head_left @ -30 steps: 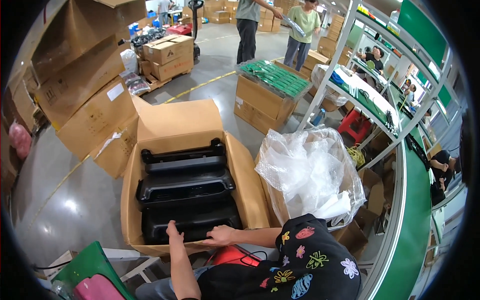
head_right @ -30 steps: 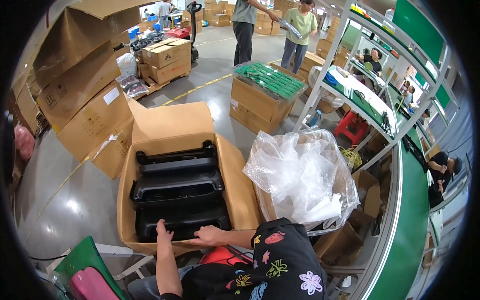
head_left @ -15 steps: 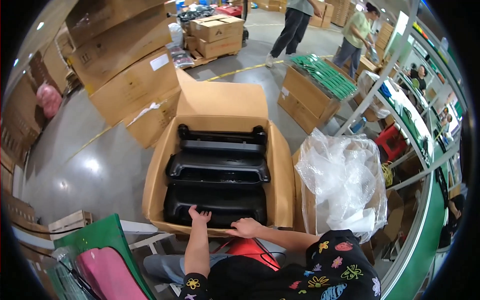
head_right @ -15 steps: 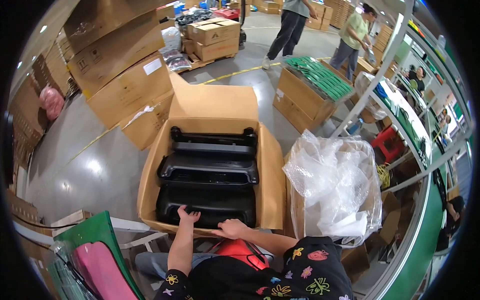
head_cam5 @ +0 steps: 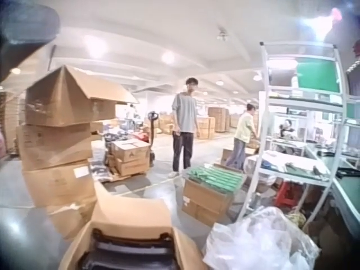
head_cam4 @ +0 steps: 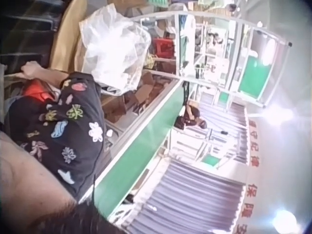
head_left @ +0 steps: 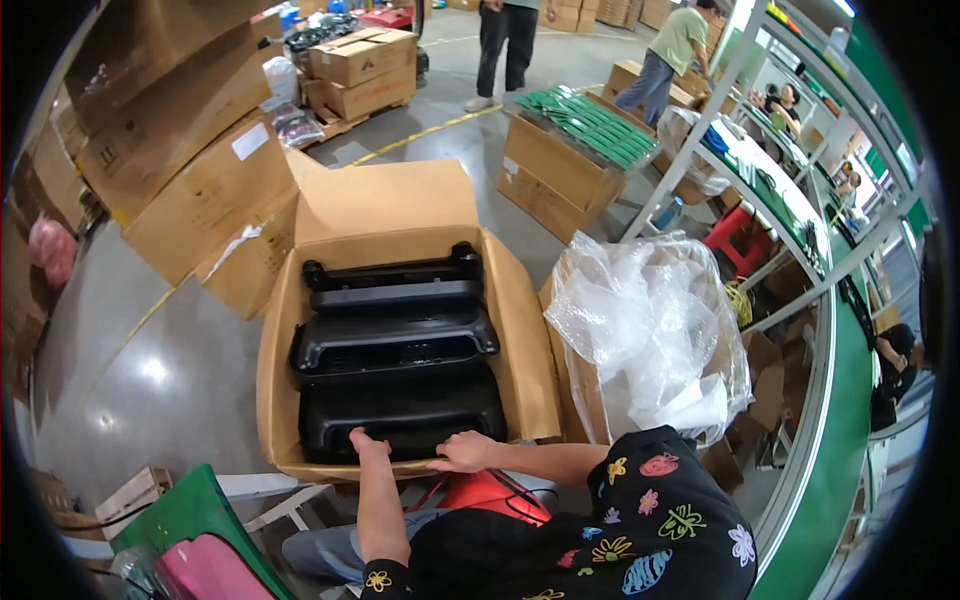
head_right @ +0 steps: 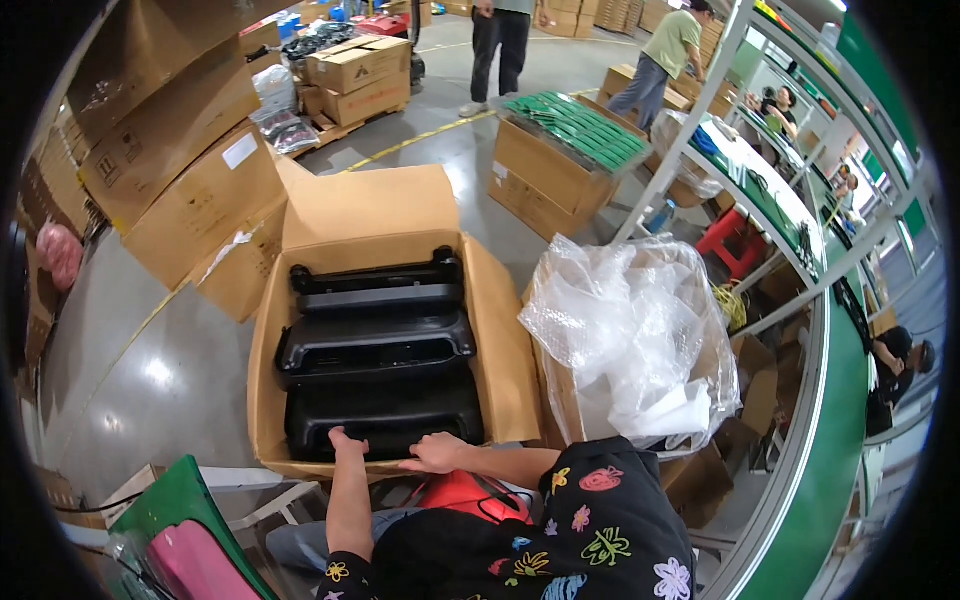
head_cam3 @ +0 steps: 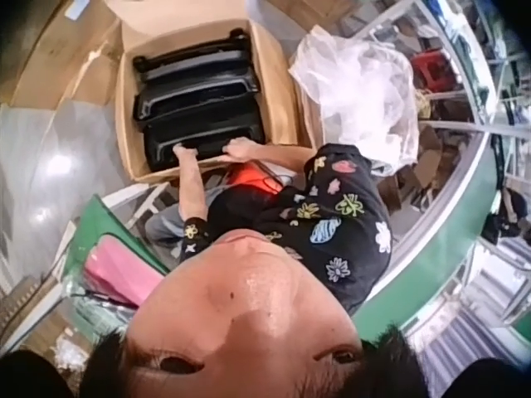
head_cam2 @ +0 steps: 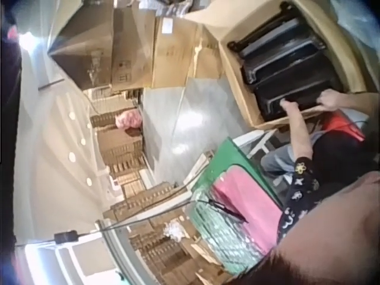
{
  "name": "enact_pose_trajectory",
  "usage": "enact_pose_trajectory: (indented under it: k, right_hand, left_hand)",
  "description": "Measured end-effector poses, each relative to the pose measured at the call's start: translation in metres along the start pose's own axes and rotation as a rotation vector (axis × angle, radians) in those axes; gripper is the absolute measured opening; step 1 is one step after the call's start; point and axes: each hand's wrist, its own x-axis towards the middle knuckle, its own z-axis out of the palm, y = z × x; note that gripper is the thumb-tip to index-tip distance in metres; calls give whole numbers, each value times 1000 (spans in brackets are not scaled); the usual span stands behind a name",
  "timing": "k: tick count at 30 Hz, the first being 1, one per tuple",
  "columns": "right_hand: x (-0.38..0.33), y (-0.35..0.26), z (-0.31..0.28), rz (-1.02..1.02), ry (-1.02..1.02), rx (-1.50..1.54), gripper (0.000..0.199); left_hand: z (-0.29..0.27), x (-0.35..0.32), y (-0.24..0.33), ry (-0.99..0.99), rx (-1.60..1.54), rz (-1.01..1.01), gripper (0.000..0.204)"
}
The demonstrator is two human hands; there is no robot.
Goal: Assembling a circuit board into a plastic housing and securing it with screws using an electric screwdriver.
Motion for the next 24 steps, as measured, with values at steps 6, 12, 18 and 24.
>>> enact_pose_trajectory:
  k: [6,12,18,24]
  right_hand:
    - [-4,9,2,-3,23,-1,63]
    - [-2,-2,-2,-14,-13,-15,62]
    - [-3,4,1,6,-15,-12,63]
    - [-2,3,0,-12,-16,-13,63]
  left_hand:
    - [11,-12,-6,267,2,199,51]
    - [16,6,-9,988,329,731,64]
    - [-2,-1,-9,119,32,84,57]
    - [-8,3,-9,-76,-41,141,54]
